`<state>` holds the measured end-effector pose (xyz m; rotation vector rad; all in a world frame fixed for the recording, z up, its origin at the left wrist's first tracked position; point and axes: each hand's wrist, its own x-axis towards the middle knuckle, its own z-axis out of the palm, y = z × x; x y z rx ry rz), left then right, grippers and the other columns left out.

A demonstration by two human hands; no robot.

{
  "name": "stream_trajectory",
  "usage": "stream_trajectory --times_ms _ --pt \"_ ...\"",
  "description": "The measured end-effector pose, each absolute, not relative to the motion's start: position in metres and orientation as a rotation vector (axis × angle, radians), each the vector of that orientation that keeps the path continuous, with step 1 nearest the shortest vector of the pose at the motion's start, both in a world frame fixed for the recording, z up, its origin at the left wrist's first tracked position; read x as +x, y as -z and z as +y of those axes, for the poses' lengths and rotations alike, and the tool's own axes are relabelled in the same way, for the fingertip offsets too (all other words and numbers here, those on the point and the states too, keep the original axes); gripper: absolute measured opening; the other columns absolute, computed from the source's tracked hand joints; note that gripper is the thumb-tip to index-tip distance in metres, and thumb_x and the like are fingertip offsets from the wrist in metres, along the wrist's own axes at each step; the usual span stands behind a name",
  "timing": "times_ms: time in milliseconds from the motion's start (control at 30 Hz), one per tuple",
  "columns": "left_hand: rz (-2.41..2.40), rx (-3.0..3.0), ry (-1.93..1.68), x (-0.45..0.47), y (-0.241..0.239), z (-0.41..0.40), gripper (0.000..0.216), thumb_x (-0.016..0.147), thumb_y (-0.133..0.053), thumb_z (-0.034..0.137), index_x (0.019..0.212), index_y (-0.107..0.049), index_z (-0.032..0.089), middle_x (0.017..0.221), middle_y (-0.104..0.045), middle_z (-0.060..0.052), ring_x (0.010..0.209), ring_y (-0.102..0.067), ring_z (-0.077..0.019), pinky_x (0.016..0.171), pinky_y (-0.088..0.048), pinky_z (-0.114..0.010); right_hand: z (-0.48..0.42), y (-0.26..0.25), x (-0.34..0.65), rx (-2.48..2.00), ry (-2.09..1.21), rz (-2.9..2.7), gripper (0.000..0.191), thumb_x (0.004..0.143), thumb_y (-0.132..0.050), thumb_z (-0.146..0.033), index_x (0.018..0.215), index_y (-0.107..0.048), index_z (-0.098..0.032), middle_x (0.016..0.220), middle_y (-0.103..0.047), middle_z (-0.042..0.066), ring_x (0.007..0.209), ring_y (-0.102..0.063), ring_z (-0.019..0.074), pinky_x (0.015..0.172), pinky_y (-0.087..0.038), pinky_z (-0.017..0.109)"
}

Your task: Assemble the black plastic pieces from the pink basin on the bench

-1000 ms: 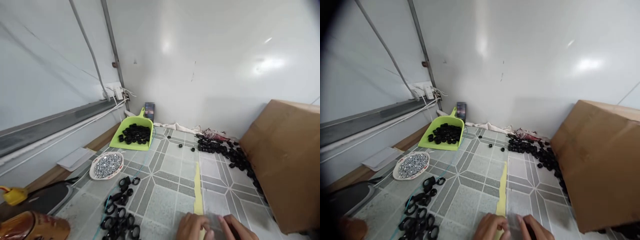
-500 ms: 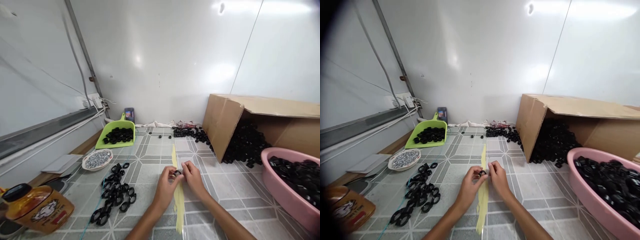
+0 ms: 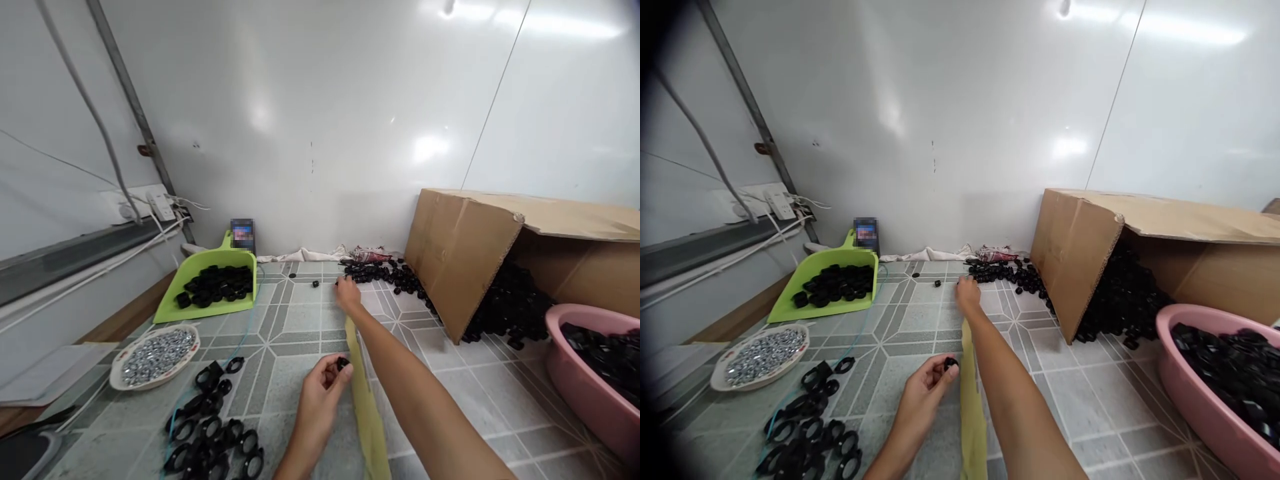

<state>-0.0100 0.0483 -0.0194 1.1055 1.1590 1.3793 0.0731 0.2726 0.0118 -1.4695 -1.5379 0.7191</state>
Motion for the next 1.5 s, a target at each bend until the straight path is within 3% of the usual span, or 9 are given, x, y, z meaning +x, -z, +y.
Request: stream_trajectory --times_ms 167,333,467,700,800,900,1100,1300,1500 --pt "1.099 1.008 -1.371 -0.005 0.015 0.045 0.048 0.075 -0.077 0.055 0.102 -0.064 0.019 0.092 -0.072 -0.007 0.084 -0.068 -0.0221 0.081 -0.052 -0.034 0.22 -0.008 0.103 -1.349 -0.966 -1.519 0.028 0.097 -0.063 -0.032 0.119 -0.062 -0.014 0.114 -0.065 0.008 0.095 -0.066 0.0201 0.081 -0.058 0.038" --pt "1.004 1.087 -1.254 0.004 0.008 0.039 0.049 0.073 -0.079 0.055 0.098 -0.064 0.016 0.079 -0.067 -0.002 0.057 -0.058 -0.0129 0.054 -0.045 -0.025 0.097 0.001 0.162 -1.121 -1.253 -1.428 0.03 0.086 -0.065 -0.029 0.114 -0.062 -0.019 0.069 -0.062 -0.004 0.062 -0.06 0.0147 0.06 -0.05 0.026" --pt "1.063 1.165 -1.194 0.009 0.003 0.035 0.058 0.077 -0.07 0.065 0.104 -0.069 0.013 0.074 -0.062 0.0 0.049 -0.043 -0.0085 0.046 -0.034 -0.022 0.047 0.002 0.178 -1.009 -1.383 -1.283 0.025 0.084 -0.065 -0.033 0.104 -0.065 -0.018 0.084 -0.072 0.004 0.072 -0.067 0.0168 0.071 -0.053 0.03" --pt "1.09 1.142 -1.249 0.013 0.004 0.031 0.059 0.084 -0.063 0.065 0.118 -0.059 0.016 0.076 -0.061 0.002 0.051 -0.046 -0.0094 0.049 -0.034 -0.022 0.042 -0.007 0.17 -0.814 -1.51 -1.22 0.03 0.08 -0.078 -0.037 0.101 -0.063 -0.021 0.103 -0.074 0.007 0.097 -0.071 0.0226 0.093 -0.051 0.037" --pt "1.052 1.146 -1.211 0.011 0.004 0.032 0.049 0.085 -0.062 0.065 0.101 -0.058 0.018 0.069 -0.058 0.004 0.049 -0.046 -0.0087 0.049 -0.034 -0.021 0.039 -0.009 0.175 -0.886 -1.393 -1.373 0.029 0.083 -0.076 -0.039 0.105 -0.069 -0.02 0.11 -0.071 0.009 0.1 -0.069 0.023 0.089 -0.052 0.035" --pt "1.061 1.175 -1.149 0.011 0.001 0.031 0.048 0.086 -0.058 0.067 0.088 -0.056 0.019 0.063 -0.051 0.007 0.045 -0.039 -0.0068 0.046 -0.029 -0.02 0.039 -0.009 0.179 -0.94 -1.33 -1.457 0.025 0.083 -0.075 -0.035 0.102 -0.071 -0.02 0.096 -0.07 0.005 0.088 -0.067 0.0201 0.079 -0.052 0.031" --pt "1.039 1.223 -1.071 0.014 -0.001 0.024 0.039 0.095 -0.052 0.059 0.093 -0.054 0.02 0.07 -0.05 0.006 0.049 -0.036 -0.0064 0.047 -0.026 -0.02 0.035 -0.015 0.183 -0.981 -1.191 -1.725 0.016 0.088 -0.063 -0.019 0.104 -0.067 -0.023 0.096 -0.071 0.002 0.088 -0.065 0.0181 0.084 -0.051 0.032" --pt "1.011 1.245 -1.015 0.012 -0.006 0.021 0.034 0.098 -0.05 0.054 0.092 -0.053 0.021 0.072 -0.05 0.005 0.054 -0.035 -0.0084 0.051 -0.027 -0.021 0.029 -0.016 0.193 -1.045 -0.914 -1.98 0.013 0.094 -0.059 -0.021 0.104 -0.065 -0.026 0.095 -0.068 0.003 0.087 -0.064 0.0198 0.08 -0.051 0.033" --pt "0.993 1.144 -0.994 0.012 -0.006 0.02 0.036 0.095 -0.053 0.056 0.088 -0.05 0.021 0.066 -0.044 0.007 0.054 -0.03 -0.0084 0.05 -0.021 -0.021 0.028 -0.014 0.194 -0.897 -0.779 -2.061 0.024 0.099 -0.05 -0.016 0.112 -0.065 -0.028 0.111 -0.065 0.005 0.101 -0.063 0.0208 0.088 -0.051 0.035"
